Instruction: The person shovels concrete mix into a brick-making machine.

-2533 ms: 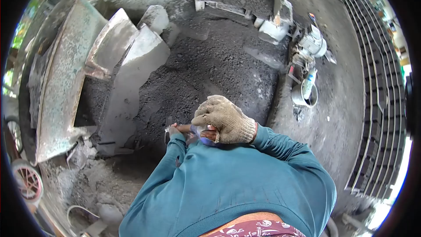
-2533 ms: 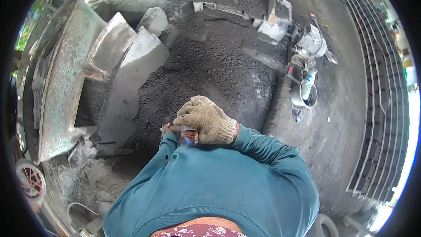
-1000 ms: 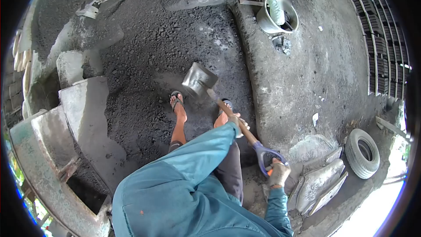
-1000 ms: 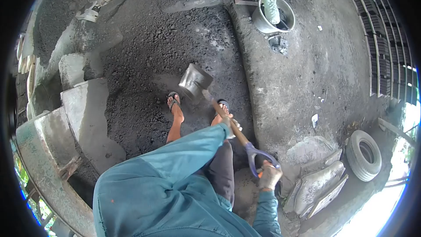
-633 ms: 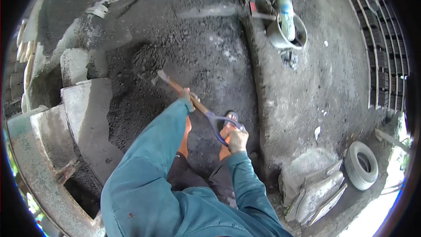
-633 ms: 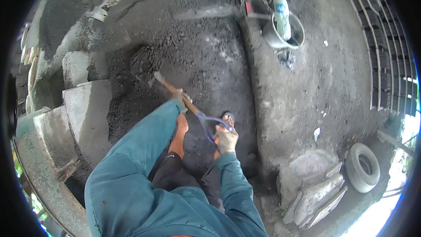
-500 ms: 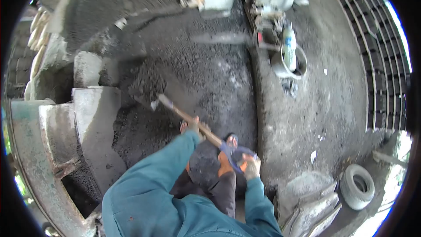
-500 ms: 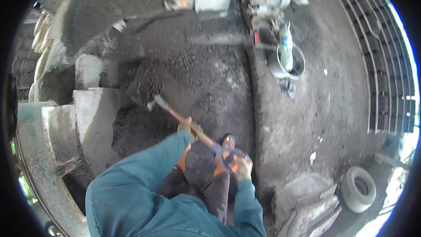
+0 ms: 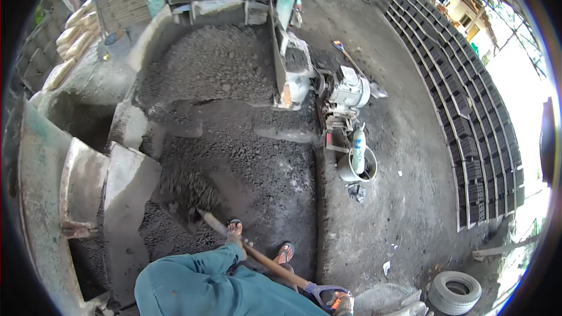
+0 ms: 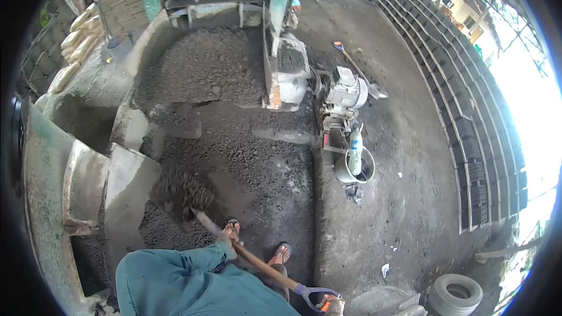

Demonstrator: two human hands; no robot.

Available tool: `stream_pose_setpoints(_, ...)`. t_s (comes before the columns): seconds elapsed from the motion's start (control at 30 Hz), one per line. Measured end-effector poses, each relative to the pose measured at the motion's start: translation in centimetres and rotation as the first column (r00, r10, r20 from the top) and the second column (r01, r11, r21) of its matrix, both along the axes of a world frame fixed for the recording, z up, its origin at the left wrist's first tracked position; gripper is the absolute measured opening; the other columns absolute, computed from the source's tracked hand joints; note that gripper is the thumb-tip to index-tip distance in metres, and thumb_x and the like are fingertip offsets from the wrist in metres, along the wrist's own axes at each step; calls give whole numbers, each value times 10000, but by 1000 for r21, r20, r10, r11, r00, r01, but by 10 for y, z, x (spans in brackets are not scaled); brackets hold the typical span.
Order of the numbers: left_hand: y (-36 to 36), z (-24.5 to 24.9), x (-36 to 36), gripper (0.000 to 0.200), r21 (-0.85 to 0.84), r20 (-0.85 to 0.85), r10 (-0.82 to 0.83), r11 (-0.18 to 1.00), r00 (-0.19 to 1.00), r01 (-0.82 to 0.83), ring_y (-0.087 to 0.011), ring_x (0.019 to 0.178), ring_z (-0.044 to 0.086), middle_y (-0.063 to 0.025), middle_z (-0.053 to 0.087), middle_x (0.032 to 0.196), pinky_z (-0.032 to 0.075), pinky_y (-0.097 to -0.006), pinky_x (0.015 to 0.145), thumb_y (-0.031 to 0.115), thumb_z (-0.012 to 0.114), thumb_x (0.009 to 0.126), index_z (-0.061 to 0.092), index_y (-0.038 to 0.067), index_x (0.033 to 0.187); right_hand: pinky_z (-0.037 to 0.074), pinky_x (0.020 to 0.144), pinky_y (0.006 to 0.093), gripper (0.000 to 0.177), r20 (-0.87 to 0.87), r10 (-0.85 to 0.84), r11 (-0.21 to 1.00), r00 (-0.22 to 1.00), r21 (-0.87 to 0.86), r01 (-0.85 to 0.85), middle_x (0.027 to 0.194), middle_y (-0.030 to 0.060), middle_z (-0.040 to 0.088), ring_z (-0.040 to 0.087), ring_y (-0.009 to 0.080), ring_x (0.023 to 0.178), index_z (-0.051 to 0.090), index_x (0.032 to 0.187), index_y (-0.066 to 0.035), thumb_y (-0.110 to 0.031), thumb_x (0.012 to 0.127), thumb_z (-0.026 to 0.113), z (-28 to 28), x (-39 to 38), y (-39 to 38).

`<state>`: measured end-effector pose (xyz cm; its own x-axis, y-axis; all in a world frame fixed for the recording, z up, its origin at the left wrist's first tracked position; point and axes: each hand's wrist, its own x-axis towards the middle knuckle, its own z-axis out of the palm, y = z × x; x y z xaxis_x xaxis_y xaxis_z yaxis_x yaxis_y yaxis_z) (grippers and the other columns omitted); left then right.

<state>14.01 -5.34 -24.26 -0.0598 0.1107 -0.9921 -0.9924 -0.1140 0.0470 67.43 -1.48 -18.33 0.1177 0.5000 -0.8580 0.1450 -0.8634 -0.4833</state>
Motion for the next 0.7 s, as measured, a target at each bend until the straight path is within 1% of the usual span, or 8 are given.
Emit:
stream_pose_setpoints(0.07, 46, 87, -32, 247, 138, -95, -1, 990, 995, 15, -227, 751, 539, -49, 536, 877, 513, -425, 667, 330, 679, 919, 522, 188, 1048, 502, 499, 414, 205, -39, 23, 1000, 999, -15, -24, 617, 160, 629, 600, 301, 508, 633, 759, 27, -149, 864, 631, 5, -23, 8)
stream_pose_setpoints(0.1, 63, 106, -48, 243, 180, -136, 1, 983, 991, 23, -236, 720, 561, -68, 566, 877, 512, -425, 664, 296, 689, 909, 525, 174, 1041, 492, 459, 424, 116, -171, -178, 974, 969, 111, 198, 632, 138, 616, 559, 282, 468, 610, 796, -18, -119, 829, 658, 24, -61, 10)
stream_pose_setpoints(0.13, 81, 133, -68, 255, 333, -231, 11, 940, 973, 69, -220, 673, 536, -49, 525, 816, 520, -417, 646, 260, 714, 897, 536, 152, 1046, 506, 492, 402, 90, -251, -321, 946, 913, -44, 321, 675, 118, 611, 585, 278, 529, 628, 864, -37, -124, 845, 644, 9, -81, 26)
stream_pose_setpoints(0.23, 120, 159, -122, 229, 417, -544, -2, 867, 839, 272, -204, 654, 535, -45, 523, 778, 536, -431, 630, 226, 699, 903, 534, 156, 1045, 533, 572, 366, 103, -282, -133, 989, 950, 20, 145, 720, 76, 613, 590, 245, 602, 643, 912, -57, -148, 863, 648, 45, -165, 59)
stream_pose_setpoints(0.3, 113, 156, -126, 278, 352, -545, 7, 910, 838, 221, -204, 678, 543, -46, 523, 797, 549, -432, 646, 229, 730, 873, 535, 154, 1057, 527, 567, 352, 71, -244, -32, 999, 969, -30, 25, 705, 73, 616, 589, 214, 587, 646, 883, -59, -128, 864, 644, 50, -162, 90)
stream_pose_setpoints(0.5, 14, 95, -35, 231, 316, -141, 254, 927, 957, -200, -258, 647, 502, -57, 479, 689, 535, -468, 700, 283, 613, 954, 493, 121, 841, 490, 465, 348, 107, 6, 187, 944, 982, 277, -181, 689, 92, 629, 603, 210, 524, 643, 932, -5, -33, 829, 630, 73, -107, 146)
stream_pose_setpoints(0.6, -22, 148, 22, 265, 250, -11, 437, 872, 900, -420, -276, 640, 511, -79, 503, 684, 527, -509, 727, 287, 607, 951, 486, 91, 819, 477, 468, 325, 118, 84, 306, 820, 948, 483, -308, 681, 83, 622, 606, 192, 541, 650, 911, 22, 15, 797, 617, 80, -98, 169)
stream_pose_setpoints(0.7, -30, 183, 55, 266, 440, -103, 426, 830, 899, -342, -286, 670, 535, -91, 532, 711, 525, -507, 759, 306, 603, 949, 499, 86, 842, 480, 499, 314, 158, 89, 277, 772, 957, 572, -277, 699, 66, 634, 610, 169, 587, 677, 960, 21, -19, 809, 653, 33, -87, 197)
